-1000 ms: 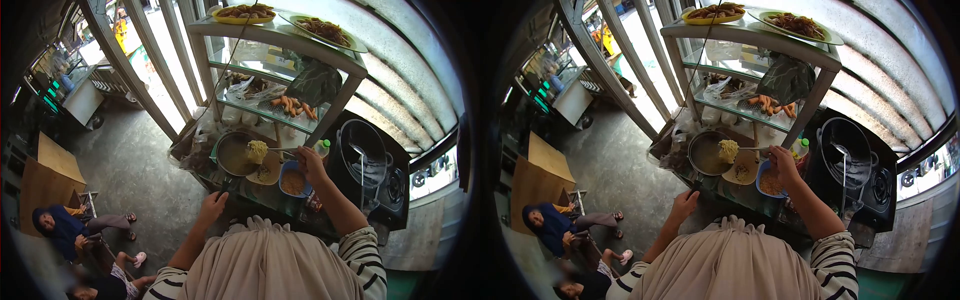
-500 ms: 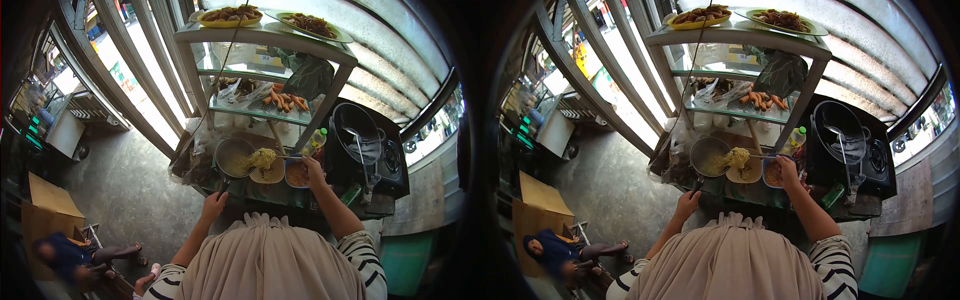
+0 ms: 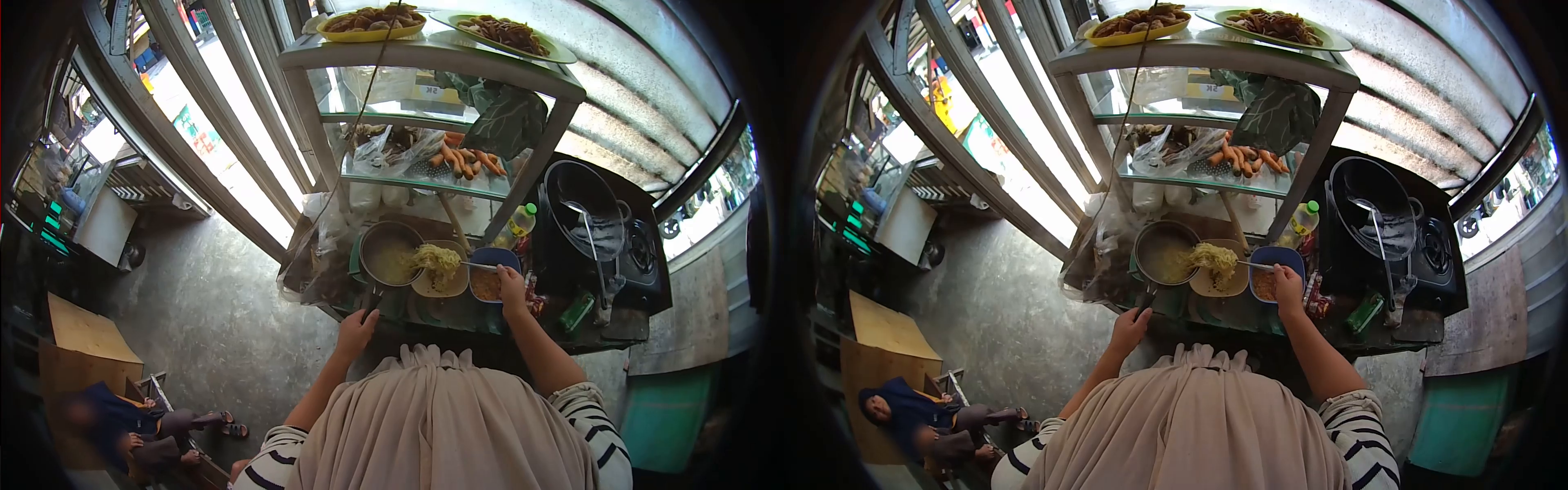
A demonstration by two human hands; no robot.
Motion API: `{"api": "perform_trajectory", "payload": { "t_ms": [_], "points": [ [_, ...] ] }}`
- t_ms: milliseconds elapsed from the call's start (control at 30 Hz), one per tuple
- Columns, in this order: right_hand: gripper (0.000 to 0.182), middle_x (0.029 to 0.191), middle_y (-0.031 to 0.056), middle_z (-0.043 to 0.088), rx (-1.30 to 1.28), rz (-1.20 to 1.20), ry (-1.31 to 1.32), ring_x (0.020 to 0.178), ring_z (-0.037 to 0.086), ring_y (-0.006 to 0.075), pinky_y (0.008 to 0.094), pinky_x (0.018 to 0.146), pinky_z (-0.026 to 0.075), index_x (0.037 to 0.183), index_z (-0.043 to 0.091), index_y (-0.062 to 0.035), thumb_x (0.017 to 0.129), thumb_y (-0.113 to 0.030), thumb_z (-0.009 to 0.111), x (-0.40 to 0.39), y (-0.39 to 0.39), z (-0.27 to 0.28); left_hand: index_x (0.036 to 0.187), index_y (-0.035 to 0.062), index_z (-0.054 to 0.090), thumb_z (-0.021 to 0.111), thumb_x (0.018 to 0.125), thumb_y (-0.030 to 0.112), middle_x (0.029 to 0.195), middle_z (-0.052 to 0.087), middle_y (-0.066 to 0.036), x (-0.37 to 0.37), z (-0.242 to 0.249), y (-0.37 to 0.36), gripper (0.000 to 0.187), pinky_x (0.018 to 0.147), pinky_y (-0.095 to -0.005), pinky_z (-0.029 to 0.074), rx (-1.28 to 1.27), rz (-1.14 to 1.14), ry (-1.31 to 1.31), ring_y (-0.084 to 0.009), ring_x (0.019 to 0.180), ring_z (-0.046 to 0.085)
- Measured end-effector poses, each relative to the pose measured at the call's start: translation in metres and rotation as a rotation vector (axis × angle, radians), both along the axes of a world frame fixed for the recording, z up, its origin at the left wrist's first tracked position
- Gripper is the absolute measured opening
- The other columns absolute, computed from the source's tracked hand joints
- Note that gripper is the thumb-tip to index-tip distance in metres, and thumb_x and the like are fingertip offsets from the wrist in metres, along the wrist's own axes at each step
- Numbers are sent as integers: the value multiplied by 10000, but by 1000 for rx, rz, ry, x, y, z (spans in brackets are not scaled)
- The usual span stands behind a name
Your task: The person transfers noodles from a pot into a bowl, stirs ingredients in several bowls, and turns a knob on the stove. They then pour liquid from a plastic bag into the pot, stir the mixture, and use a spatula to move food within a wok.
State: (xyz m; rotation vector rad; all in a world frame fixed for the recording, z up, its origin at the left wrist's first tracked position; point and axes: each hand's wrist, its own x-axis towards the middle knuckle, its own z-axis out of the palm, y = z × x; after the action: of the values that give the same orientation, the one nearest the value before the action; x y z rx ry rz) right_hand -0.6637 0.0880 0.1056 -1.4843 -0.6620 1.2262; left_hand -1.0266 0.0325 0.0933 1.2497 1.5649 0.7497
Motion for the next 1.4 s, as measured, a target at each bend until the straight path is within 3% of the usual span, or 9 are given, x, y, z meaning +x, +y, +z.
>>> {"api": "perform_trajectory", "payload": {
  "t_ms": [200, 267, 567, 633, 700, 767, 833, 1100, 1400],
  "points": [
    [274, 592, -4, 507, 129, -9, -551, 472, 434, 85, 253, 452, 348, 784, 598, -30, 925, -257, 536, -4, 8, -38, 732, -2, 573, 561, 877, 420, 588, 561, -66, 5, -5, 6, 446, 527, -321, 420, -1, -26, 23, -166, 536, 546],
    [266, 661, 133, 588, 277, 9, -886, 559, 568, 278, 356, 526, 429, 786, 607, -16, 902, -246, 543, -16, 6, -17, 727, -3, 573, 559, 877, 422, 588, 565, -74, 7, -7, 7, 450, 530, -328, 421, 14, -32, 39, -179, 536, 552],
    [103, 652, 52, 583, 771, 285, -1428, 566, 589, 231, 384, 527, 443, 874, 639, -89, 799, -159, 629, -27, -6, 74, 709, -21, 553, 560, 871, 415, 596, 557, -149, 10, -11, 17, 466, 541, -390, 407, 113, -65, 111, -298, 548, 547],
    [98, 658, 47, 586, 812, 332, -1426, 566, 590, 228, 380, 524, 442, 864, 631, -94, 794, -162, 630, -37, 7, 75, 720, 8, 559, 578, 892, 376, 566, 535, -36, 7, -18, 18, 407, 488, -292, 394, 228, -116, 190, -115, 508, 496],
    [94, 663, 42, 589, 853, 380, -1424, 566, 591, 226, 375, 520, 441, 854, 623, -98, 788, -165, 631, -47, 20, 73, 721, 4, 559, 576, 891, 375, 568, 540, -45, 7, -18, 18, 408, 493, -300, 396, 231, -122, 193, -128, 509, 502],
    [107, 641, 82, 573, 827, 452, -1379, 557, 579, 295, 400, 522, 438, 798, 614, -82, 821, -186, 624, -56, 33, 66, 722, 1, 559, 575, 890, 374, 570, 545, -55, 9, -9, 18, 410, 498, -308, 398, 240, -124, 195, -140, 510, 507],
    [146, 653, 105, 577, 702, 393, -1306, 575, 583, 313, 413, 535, 440, 781, 599, -61, 823, -200, 621, -63, 38, 56, 735, -37, 536, 558, 871, 396, 644, 534, -216, 13, 5, 18, 455, 559, -426, 388, 196, -114, 182, -393, 604, 508],
    [265, 664, 181, 574, 273, 405, -948, 648, 575, 401, 473, 575, 423, 753, 571, -17, 860, -260, 577, -59, 39, 4, 746, -45, 528, 543, 887, 373, 663, 537, -213, 21, 26, 21, 442, 575, -420, 388, 245, -165, 165, -387, 621, 512],
    [246, 565, -30, 414, -204, 263, 95, 433, 360, 75, 258, 388, 260, 801, 581, -21, 920, -233, 547, -52, 33, -5, 738, -21, 551, 544, 890, 400, 607, 547, -113, 27, 28, 25, 448, 551, -363, 399, 213, -156, 184, -233, 565, 530]
  ]
}}
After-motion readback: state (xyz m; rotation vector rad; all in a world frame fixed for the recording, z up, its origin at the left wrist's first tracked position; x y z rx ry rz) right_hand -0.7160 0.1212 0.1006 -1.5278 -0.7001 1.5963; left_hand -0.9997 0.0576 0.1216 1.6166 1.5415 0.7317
